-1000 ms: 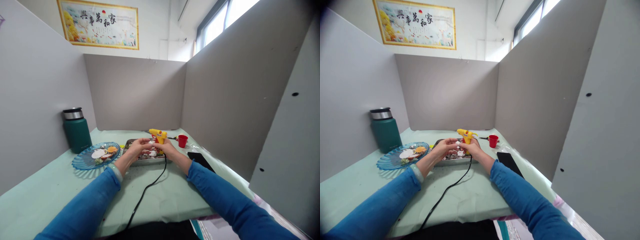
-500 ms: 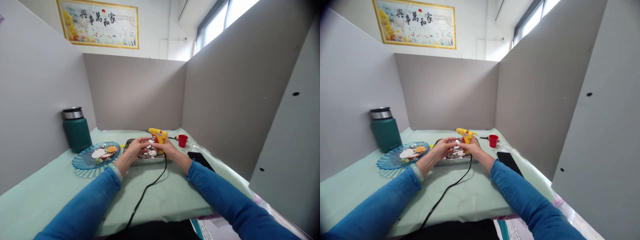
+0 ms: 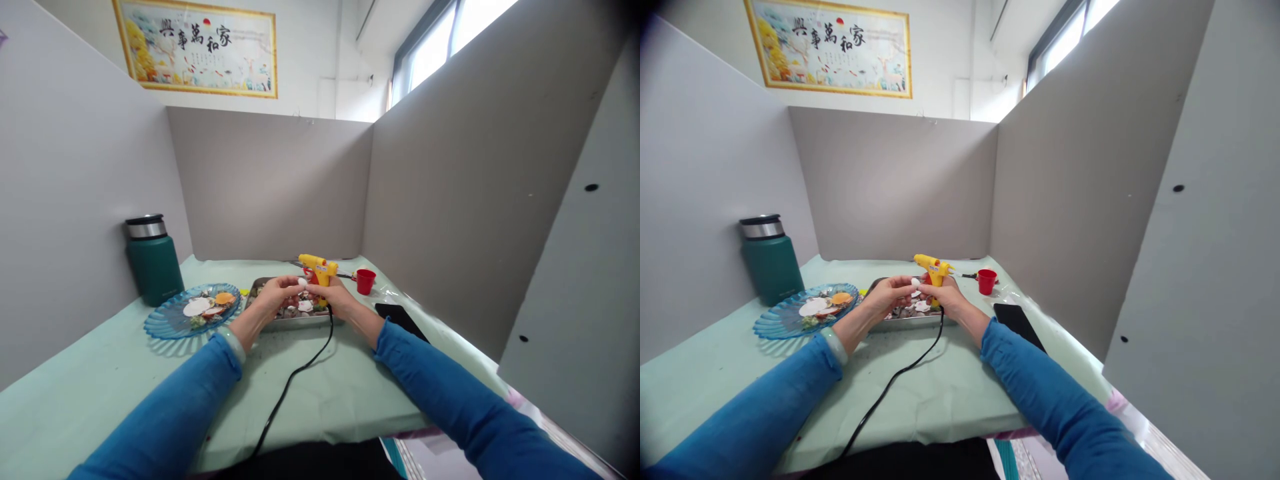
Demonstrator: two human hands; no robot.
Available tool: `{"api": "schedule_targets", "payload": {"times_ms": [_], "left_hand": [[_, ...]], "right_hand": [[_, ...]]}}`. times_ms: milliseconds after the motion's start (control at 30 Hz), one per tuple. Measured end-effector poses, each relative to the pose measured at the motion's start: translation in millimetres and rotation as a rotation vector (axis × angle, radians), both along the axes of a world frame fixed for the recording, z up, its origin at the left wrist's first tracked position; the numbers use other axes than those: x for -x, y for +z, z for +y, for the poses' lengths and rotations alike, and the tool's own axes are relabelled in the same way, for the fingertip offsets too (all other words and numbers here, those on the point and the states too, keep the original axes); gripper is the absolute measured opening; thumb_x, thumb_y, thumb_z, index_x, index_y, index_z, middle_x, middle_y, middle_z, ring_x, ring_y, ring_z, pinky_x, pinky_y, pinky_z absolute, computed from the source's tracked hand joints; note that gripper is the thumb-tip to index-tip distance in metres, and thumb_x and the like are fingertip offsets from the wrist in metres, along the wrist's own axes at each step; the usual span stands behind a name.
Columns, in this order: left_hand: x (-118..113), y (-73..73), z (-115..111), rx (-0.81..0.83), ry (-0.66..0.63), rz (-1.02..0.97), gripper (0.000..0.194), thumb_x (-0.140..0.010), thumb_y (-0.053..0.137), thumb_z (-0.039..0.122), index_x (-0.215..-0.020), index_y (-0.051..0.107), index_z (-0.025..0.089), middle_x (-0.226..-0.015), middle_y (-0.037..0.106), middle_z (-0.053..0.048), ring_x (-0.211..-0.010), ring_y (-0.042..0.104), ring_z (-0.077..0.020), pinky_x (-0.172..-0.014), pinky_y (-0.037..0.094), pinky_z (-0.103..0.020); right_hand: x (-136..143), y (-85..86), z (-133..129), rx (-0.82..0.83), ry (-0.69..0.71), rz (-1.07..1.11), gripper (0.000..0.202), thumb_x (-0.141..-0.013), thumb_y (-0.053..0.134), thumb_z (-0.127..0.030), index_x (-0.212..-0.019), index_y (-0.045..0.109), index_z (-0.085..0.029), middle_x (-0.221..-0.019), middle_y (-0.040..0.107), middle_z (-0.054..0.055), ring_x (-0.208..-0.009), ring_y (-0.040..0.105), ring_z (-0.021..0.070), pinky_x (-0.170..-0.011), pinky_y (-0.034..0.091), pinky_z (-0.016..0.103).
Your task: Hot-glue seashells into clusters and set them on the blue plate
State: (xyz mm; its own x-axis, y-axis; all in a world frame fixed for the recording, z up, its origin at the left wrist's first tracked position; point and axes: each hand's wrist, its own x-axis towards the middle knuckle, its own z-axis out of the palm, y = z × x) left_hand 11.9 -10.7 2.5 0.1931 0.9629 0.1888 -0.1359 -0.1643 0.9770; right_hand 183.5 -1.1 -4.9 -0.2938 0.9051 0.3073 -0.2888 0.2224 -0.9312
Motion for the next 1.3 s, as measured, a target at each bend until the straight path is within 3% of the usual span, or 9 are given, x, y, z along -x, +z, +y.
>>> {"api": "schedule_targets", "payload": {"times_ms": [267,567,733,867,1000,1300], "left_hand": [[-4,1.3,-3,-0.072,0.141,0.073,0.048,-0.054,0.088,0.044,-0.08,0.06,0.015,-0.067,0.062,0.001,-0.053,0.058,-0.0107,-0.055,0.049,-0.026],[-6,-7.7,3,-0.222,0.194,0.425,0.03,-0.067,0.078,0.039,-0.084,0.07,0.016,-0.053,0.06,0.002,-0.046,0.053,-0.0119,-0.048,0.037,-0.023],[-7,-11.2,8,-0.291,0.265,0.5,0.024,-0.065,0.078,0.032,-0.078,0.065,0.018,-0.065,0.067,-0.001,-0.049,0.056,-0.0128,-0.051,0.039,-0.024],[-10,-5.4,1,-0.324,0.324,0.573,0.015,-0.065,0.076,0.024,-0.071,0.063,0.02,-0.062,0.065,0.0,-0.055,0.058,-0.0143,-0.056,0.039,-0.024],[-12,-0.3,-7,-0.385,0.363,0.613,0.013,-0.066,0.072,0.016,-0.074,0.062,0.021,-0.072,0.068,0.0,-0.062,0.059,-0.0151,-0.06,0.041,-0.025],[-12,-1.8,-7,-0.458,0.356,0.615,0.012,-0.068,0.071,0.017,-0.074,0.063,0.022,-0.075,0.067,0.0,-0.065,0.056,-0.016,-0.064,0.039,-0.026]], "right_hand": [[2,-0.6,2,0.04,-0.08,-0.025,0.042,-0.059,0.083,-0.03,-0.091,0.059,-0.017,-0.067,0.063,-0.001,-0.058,0.06,0.0124,-0.048,0.044,0.022],[4,-3.5,6,-0.035,-0.148,-0.004,0.039,-0.06,0.081,-0.033,-0.09,0.059,-0.018,-0.07,0.059,-0.003,-0.058,0.057,0.0105,-0.045,0.041,0.02],[3,-2.9,3,-0.082,-0.138,-0.067,0.037,-0.063,0.078,-0.033,-0.091,0.059,-0.018,-0.073,0.059,-0.002,-0.061,0.057,0.0114,-0.048,0.043,0.021],[4,-2.1,1,-0.097,-0.143,-0.125,0.033,-0.063,0.076,-0.03,-0.089,0.059,-0.018,-0.073,0.06,-0.001,-0.061,0.056,0.0118,-0.048,0.043,0.022],[4,-0.8,0,-0.075,-0.14,-0.093,0.031,-0.062,0.076,-0.028,-0.085,0.059,-0.018,-0.067,0.058,-0.003,-0.057,0.053,0.0105,-0.047,0.042,0.021],[2,-0.5,2,0.0,-0.107,-0.025,0.035,-0.057,0.08,-0.027,-0.085,0.061,-0.018,-0.065,0.059,-0.002,-0.058,0.056,0.0116,-0.048,0.042,0.022]]}}
